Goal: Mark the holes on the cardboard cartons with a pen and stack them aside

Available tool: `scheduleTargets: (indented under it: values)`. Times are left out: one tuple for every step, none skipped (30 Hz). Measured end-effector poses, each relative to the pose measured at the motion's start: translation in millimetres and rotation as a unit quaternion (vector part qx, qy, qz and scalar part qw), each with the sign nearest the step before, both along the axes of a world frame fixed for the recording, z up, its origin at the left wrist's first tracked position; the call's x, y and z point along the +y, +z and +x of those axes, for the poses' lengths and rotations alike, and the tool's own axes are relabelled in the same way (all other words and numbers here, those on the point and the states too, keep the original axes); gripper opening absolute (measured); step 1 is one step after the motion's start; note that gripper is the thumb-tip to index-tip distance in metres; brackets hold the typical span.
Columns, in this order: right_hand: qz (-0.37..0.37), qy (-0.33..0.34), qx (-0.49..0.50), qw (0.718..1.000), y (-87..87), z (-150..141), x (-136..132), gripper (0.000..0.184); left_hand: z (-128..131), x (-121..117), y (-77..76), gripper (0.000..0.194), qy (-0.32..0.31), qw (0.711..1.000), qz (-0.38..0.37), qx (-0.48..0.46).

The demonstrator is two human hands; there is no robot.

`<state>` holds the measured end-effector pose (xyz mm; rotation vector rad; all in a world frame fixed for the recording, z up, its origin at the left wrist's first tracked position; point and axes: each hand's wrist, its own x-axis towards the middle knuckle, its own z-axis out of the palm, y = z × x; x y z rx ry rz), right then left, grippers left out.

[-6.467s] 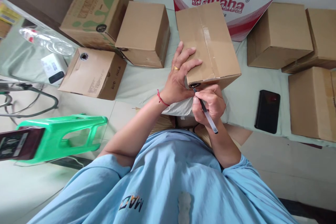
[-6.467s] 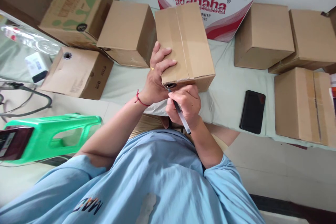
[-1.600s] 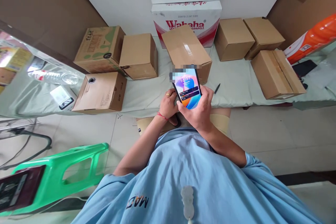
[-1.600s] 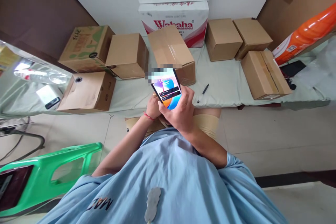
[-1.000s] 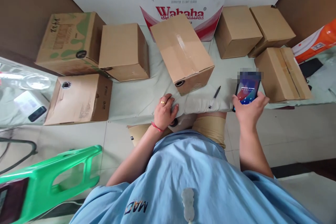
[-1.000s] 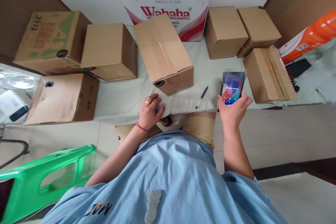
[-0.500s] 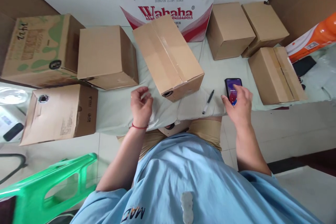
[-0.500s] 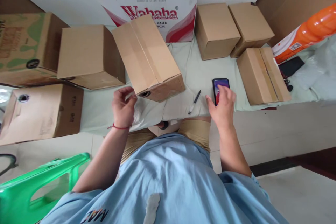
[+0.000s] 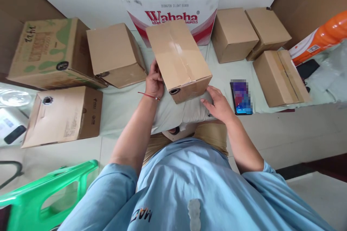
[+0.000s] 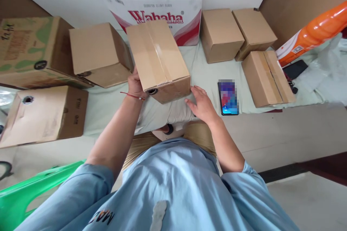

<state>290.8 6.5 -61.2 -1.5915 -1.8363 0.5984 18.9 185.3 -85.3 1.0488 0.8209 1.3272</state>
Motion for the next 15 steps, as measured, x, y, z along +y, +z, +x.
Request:
scheduleTargets:
  values:
    - [0.008, 0.005, 0.011, 1.000, 0.2, -3.0, 0.5, 0.064, 1.9, -2.3, 1.7, 0.048, -0.001, 1.000, -0.019, -0.012]
    - [0.018, 0.007, 0.023, 1.000, 0.7, -6.4, 1.0, 0.063, 3.9, -5.0, 2.7, 0.043, -0.002, 0.999, -0.041, -0.016]
    - [0.029, 0.006, 0.035, 0.999, 1.5, -9.9, 1.6, 0.064, 5.9, -8.0, 3.2, 0.039, -0.003, 0.998, -0.064, -0.015]
    - [0.038, 0.004, 0.048, 0.998, 2.3, -13.5, 2.3, 0.065, 8.2, -11.2, 3.1, 0.038, -0.001, 0.996, -0.085, -0.014]
    - [0.043, 0.000, 0.066, 0.997, 3.4, -17.0, 3.2, 0.067, 10.5, -14.7, 2.5, 0.040, 0.001, 0.995, -0.101, -0.011]
    - [0.044, -0.003, 0.091, 0.995, 4.7, -20.4, 4.4, 0.071, 12.8, -18.4, 2.0, 0.043, 0.004, 0.994, -0.109, -0.007]
    - [0.040, -0.004, 0.123, 0.992, 6.3, -23.6, 5.6, 0.078, 14.8, -22.7, 1.8, 0.045, 0.006, 0.994, -0.110, -0.004]
    - [0.031, 0.000, 0.160, 0.987, 8.4, -26.4, 6.7, 0.085, 16.4, -28.0, 2.7, 0.046, 0.006, 0.994, -0.109, -0.004]
    - [0.019, 0.007, 0.198, 0.980, 11.1, -28.6, 7.3, 0.092, 17.2, -34.9, 5.0, 0.046, 0.004, 0.994, -0.108, -0.002]
    - [0.009, 0.015, 0.230, 0.973, 14.6, -30.0, 7.2, 0.096, 16.9, -43.9, 9.1, 0.046, -0.001, 0.995, -0.103, 0.002]
    - [0.003, 0.019, 0.255, 0.967, 18.9, -30.3, 6.1, 0.097, 15.2, -55.7, 15.1, 0.045, -0.007, 0.995, -0.095, 0.009]
    - [0.002, 0.018, 0.272, 0.962, 24.1, -29.5, 3.8, 0.094, 11.7, -70.6, 23.0, 0.044, -0.011, 0.997, -0.076, 0.025]
    - [0.006, 0.012, 0.282, 0.959, 29.9, -27.4, 0.4, 0.088, 6.3, -88.8, 32.4, 0.042, -0.013, 0.997, -0.046, 0.053]
    - [0.013, 0.003, 0.291, 0.957, 36.2, -24.5, -3.6, 0.080, -1.1, -109.8, 42.7, 0.041, -0.005, 0.996, -0.013, 0.088]
    - [0.019, -0.006, 0.300, 0.954, 42.6, -21.1, -7.7, 0.073, -10.3, -133.3, 53.2, 0.043, 0.004, 0.991, 0.030, 0.131]
